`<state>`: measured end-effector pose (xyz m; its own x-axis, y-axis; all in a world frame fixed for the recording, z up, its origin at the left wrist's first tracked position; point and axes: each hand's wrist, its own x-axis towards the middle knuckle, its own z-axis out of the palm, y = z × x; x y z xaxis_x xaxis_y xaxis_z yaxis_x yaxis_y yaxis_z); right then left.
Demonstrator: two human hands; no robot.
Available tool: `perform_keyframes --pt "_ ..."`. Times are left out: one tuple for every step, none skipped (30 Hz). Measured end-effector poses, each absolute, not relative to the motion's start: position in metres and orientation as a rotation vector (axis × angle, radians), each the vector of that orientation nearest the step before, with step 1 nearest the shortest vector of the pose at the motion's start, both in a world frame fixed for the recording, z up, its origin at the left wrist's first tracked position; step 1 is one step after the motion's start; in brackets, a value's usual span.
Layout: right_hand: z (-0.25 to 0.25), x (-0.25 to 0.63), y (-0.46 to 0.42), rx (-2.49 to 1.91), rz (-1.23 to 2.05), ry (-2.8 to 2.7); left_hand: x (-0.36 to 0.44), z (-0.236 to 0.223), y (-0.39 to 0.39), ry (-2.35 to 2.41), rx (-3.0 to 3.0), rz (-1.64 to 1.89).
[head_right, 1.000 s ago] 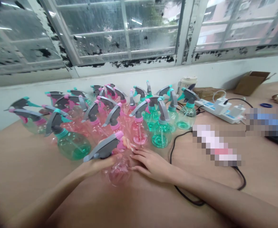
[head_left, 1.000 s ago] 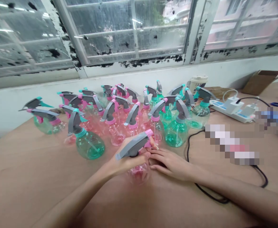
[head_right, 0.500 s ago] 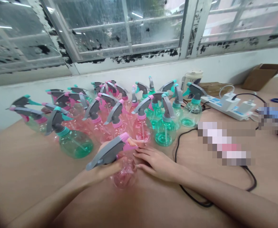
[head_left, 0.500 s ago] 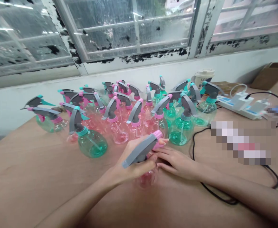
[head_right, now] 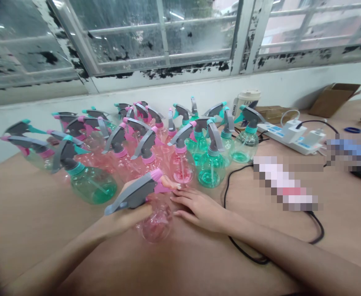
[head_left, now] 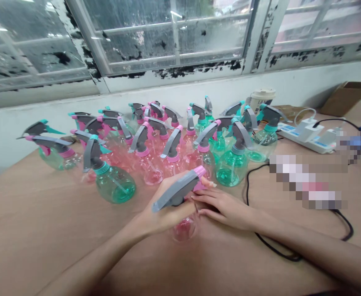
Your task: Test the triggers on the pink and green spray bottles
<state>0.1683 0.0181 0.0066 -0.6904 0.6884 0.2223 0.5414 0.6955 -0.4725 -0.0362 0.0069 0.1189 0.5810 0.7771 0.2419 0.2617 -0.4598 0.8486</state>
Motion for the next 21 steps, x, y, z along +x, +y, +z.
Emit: perform_keyframes --pt "0.0061 0.1684 0.0183 -0.956 0.526 -2.523 -0.0364 0.1186 0.0066 0.824 2.005 0.812" --pt "0.0056 0.1685 0.0185 -0.952 0.524 -2.524 -0.0367 0.1183 0.0063 0.824 2.006 0.817" --pt "0.005 0.1687 0.0186 -0.948 0.523 -2.523 -0.0369 0.118 0.0059 0.822 2.006 0.825" --pt "0.0045 0.1689 0.0187 -0.943 0.523 -2.521 -0.0372 0.1177 0.0056 0.815 2.006 0.83" --pt "0.0042 0.169 0.0187 -0.936 0.521 -2.517 -0.0373 0.1174 0.0054 0.804 2.008 0.841" --pt "0.004 0.1691 0.0187 -0.931 0.523 -2.514 -0.0375 0.1172 0.0053 0.798 2.011 0.844" --pt "0.004 0.1692 0.0187 -0.93 0.528 -2.508 -0.0375 0.1169 0.0053 0.801 2.016 0.849" --pt "0.0041 0.1691 0.0186 -0.931 0.533 -2.501 -0.0376 0.1166 0.0053 0.816 2.022 0.847" --pt "0.0042 0.1691 0.0186 -0.931 0.535 -2.494 -0.0376 0.1161 0.0053 0.844 2.027 0.839" --pt "0.0043 0.169 0.0187 -0.932 0.537 -2.492 -0.0376 0.1155 0.0053 0.872 2.027 0.835" --pt "0.0042 0.1689 0.0189 -0.935 0.537 -2.493 -0.0375 0.1147 0.0053 0.896 2.021 0.834" --pt "0.0041 0.1689 0.0191 -0.937 0.538 -2.497 -0.0374 0.1139 0.0051 0.914 2.013 0.835" --pt "0.0039 0.1688 0.0193 -0.94 0.538 -2.503 -0.0372 0.1132 0.0047 0.919 2.007 0.839" --pt "0.0036 0.1688 0.0196 -0.943 0.54 -2.509 -0.0368 0.1125 0.0042 0.922 2.0 0.85" --pt "0.0032 0.1688 0.0199 -0.947 0.541 -2.514 -0.0362 0.112 0.0036 0.927 1.992 0.871" --pt "0.0029 0.1689 0.0202 -0.949 0.541 -2.517 -0.0355 0.1117 0.003 0.932 1.982 0.891" --pt "0.0026 0.1689 0.0203 -0.948 0.541 -2.517 -0.0347 0.1116 0.0023 0.938 1.966 0.907" --pt "0.0024 0.169 0.0205 -0.946 0.541 -2.516 -0.034 0.1116 0.0017 0.94 1.949 0.921" --pt "0.0022 0.169 0.0205 -0.942 0.542 -2.513 -0.0333 0.1116 0.0012 0.943 1.936 0.932" --pt "0.002 0.169 0.0206 -0.937 0.544 -2.509 -0.0327 0.1117 0.001 0.945 1.931 0.938" --pt "0.002 0.169 0.0206 -0.933 0.547 -2.504 -0.0324 0.1117 0.0009 0.939 1.935 0.934"
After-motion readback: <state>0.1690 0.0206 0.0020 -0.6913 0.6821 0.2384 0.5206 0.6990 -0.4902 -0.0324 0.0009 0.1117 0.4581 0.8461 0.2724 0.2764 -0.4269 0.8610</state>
